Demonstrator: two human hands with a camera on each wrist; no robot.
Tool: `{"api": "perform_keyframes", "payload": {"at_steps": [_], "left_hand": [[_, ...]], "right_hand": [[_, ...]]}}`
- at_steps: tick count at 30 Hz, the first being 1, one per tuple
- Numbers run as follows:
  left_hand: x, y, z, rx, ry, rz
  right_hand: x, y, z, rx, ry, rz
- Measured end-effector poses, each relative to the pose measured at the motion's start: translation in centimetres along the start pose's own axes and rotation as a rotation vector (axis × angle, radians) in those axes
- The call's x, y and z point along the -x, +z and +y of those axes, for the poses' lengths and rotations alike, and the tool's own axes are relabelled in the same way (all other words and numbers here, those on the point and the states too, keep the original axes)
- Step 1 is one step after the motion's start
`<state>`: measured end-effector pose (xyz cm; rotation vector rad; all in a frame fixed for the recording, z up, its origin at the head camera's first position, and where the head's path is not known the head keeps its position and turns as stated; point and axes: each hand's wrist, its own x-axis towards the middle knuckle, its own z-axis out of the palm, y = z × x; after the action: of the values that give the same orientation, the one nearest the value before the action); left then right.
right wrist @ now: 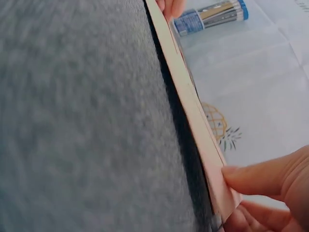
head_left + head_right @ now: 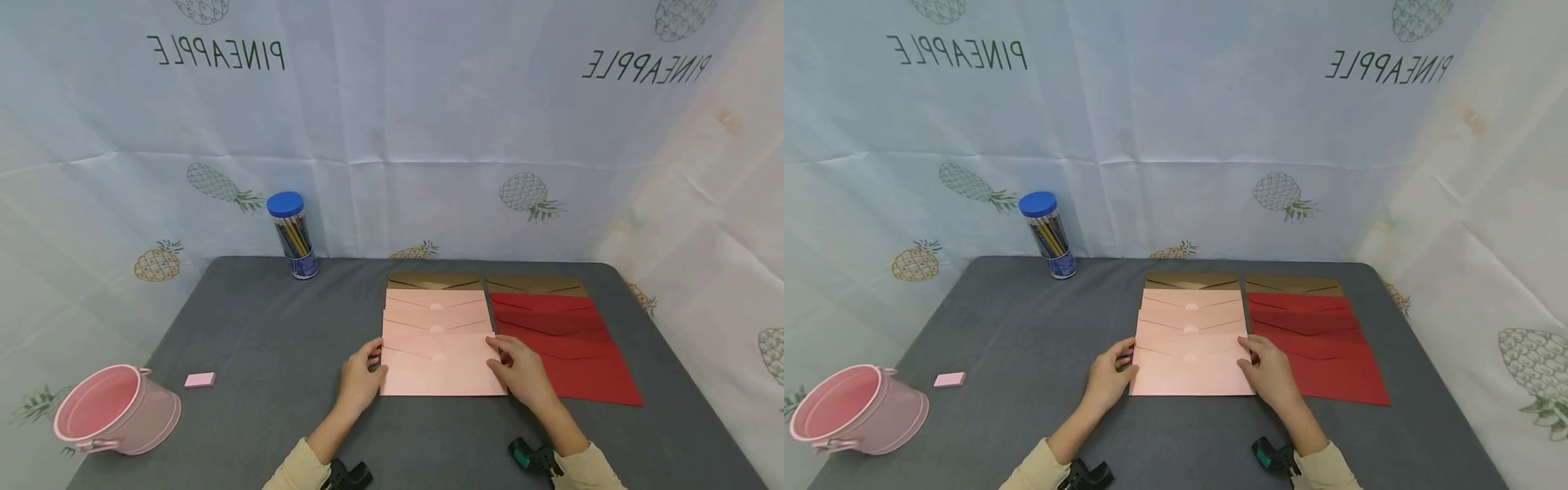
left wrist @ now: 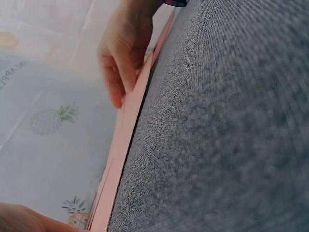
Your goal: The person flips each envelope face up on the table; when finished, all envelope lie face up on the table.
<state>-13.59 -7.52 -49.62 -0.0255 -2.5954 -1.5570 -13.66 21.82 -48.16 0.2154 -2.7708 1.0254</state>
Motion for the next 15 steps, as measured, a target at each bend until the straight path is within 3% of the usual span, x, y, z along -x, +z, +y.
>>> {"api": "perform_keyframes", "payload": {"at_steps": [15], "left_hand": [[0.0,0.0,-0.3,-0.069,0.051,0.028]], "right_hand": [[-0.1,1.3,-0.1,0.132,-0.046,0.048]]}}
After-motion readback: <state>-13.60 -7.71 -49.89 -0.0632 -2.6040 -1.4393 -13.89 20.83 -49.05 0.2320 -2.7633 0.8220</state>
